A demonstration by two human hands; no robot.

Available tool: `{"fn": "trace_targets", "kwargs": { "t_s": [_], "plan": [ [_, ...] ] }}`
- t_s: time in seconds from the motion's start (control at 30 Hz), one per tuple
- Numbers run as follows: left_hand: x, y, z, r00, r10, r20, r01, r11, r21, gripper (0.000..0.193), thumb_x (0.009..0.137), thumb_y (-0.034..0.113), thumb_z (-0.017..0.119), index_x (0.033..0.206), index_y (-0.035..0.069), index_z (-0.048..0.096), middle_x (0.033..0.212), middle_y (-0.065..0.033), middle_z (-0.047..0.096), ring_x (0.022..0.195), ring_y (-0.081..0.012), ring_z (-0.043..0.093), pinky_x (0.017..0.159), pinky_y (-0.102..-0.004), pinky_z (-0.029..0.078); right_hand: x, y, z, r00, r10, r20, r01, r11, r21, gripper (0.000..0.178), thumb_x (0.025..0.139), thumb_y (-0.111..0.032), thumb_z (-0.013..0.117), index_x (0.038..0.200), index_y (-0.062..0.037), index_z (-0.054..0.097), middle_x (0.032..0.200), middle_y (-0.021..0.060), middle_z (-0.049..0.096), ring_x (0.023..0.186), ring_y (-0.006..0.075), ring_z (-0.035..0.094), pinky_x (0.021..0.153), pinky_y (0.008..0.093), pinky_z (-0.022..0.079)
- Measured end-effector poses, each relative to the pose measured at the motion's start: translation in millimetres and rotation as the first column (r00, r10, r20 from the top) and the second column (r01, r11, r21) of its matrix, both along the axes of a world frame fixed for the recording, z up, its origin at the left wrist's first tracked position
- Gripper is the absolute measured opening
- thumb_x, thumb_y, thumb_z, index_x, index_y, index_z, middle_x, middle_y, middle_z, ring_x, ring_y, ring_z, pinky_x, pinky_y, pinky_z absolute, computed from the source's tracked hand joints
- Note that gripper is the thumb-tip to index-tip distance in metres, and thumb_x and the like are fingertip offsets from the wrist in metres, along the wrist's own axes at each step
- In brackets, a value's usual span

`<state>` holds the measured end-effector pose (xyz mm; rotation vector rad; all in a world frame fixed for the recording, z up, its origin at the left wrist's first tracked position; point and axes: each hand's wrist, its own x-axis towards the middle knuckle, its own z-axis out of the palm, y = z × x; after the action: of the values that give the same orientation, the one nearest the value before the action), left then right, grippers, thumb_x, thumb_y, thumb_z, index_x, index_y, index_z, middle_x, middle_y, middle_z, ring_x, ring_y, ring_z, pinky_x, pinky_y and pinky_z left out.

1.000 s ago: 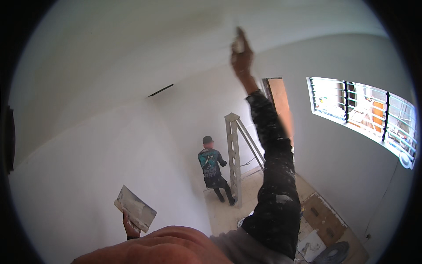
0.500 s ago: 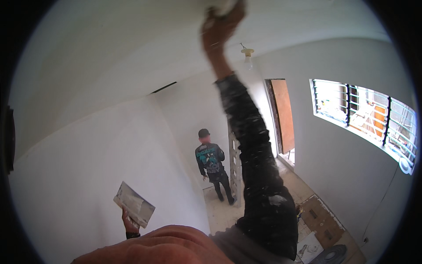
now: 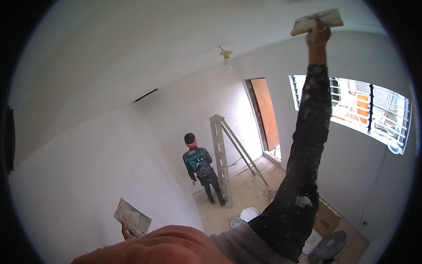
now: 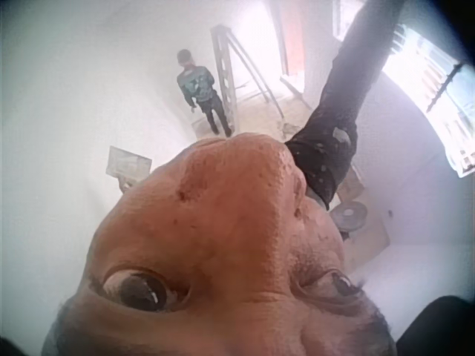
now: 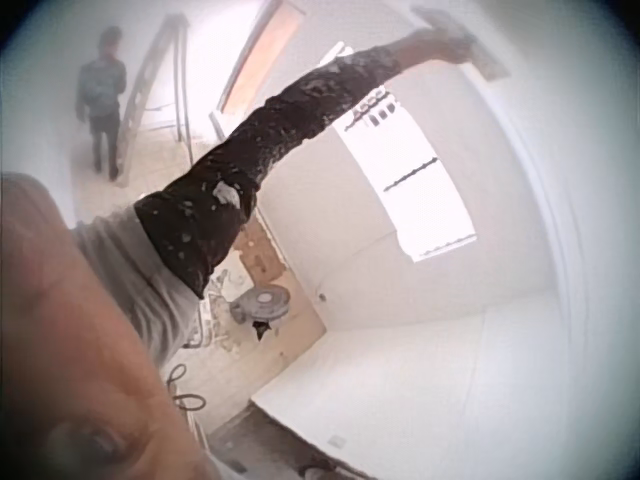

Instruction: The person applies plaster to a ceiling using a hawk and trowel, repeatedly scooping material and smoothing it across the surface. Another person is visible in the background working on a wall.

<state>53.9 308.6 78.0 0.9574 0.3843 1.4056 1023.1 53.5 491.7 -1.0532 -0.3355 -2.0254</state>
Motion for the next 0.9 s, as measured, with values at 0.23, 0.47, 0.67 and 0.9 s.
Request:
{"fn": "trace_targets", "kwargs": {
  "t_s": [0.23, 0.47, 0.67, 0.9],
  "plan": [
    [-6.3, -21.6, 16.1, 0.998, 0.069, -0.012, -0.07, 0.997, -0.038, 0.065, 0.097, 0.047, 0.051, 0.146, 0.007, 0.034, 0.142, -0.0119, 0.046, 0.13, -0.0318, 0.045, 0.109, -0.0497, 0.038, -2.3, -18.3, 55.5, 0.999, 0.021, -0.043, -0.021, 1.0, -0.003, 0.047, 0.067, -0.002, 0.07, 0.112, -0.0148, 0.067, 0.104, 0.0183, 0.068, 0.094, 0.0406, 0.065, 0.084, 0.0468, 0.054],
    [104.4, -98.0, 65.2, 1.0, 0.002, -0.015, -0.001, 0.999, 0.047, 0.057, 0.102, 0.044, 0.042, 0.144, 0.006, 0.037, 0.139, -0.0134, 0.05, 0.126, -0.0304, 0.051, 0.107, -0.0466, 0.042, -340.2, 74.4, -34.1, 0.001, 0.99, 0.138, -0.868, 0.069, -0.492, 0.023, 0.093, -0.013, 0.056, 0.105, 0.0017, 0.068, 0.097, 0.0157, 0.07, 0.091, 0.0258, 0.068, 0.084, 0.0363, 0.051],
    [177.6, -203.5, 64.6, 0.992, 0.091, 0.093, -0.081, 0.991, -0.103, 0.056, 0.099, 0.04, 0.047, 0.144, 0.008, 0.04, 0.134, -0.0126, 0.055, 0.121, -0.0295, 0.055, 0.106, -0.046, 0.044, -461.7, 84.9, -150.4, -0.386, 0.455, -0.803, -0.116, -0.887, -0.447, 0.05, 0.095, -0.032, 0.055, 0.136, -0.0025, 0.052, 0.135, 0.0156, 0.056, 0.119, 0.0275, 0.055, 0.103, 0.0415, 0.042],
    [190.4, -260.5, 107.4, 0.973, 0.165, 0.161, -0.156, 0.986, -0.063, 0.057, 0.099, 0.042, 0.049, 0.142, 0.006, 0.041, 0.131, -0.0138, 0.057, 0.118, -0.0265, 0.058, 0.102, -0.0447, 0.047, -550.4, 100.9, -176.9, -0.266, 0.836, -0.48, 0.317, -0.394, -0.862, 0.058, 0.08, -0.02, 0.074, 0.135, -0.0135, 0.055, 0.142, 0.0123, 0.051, 0.134, 0.0334, 0.044, 0.113, 0.0507, 0.031]
  ]
}}
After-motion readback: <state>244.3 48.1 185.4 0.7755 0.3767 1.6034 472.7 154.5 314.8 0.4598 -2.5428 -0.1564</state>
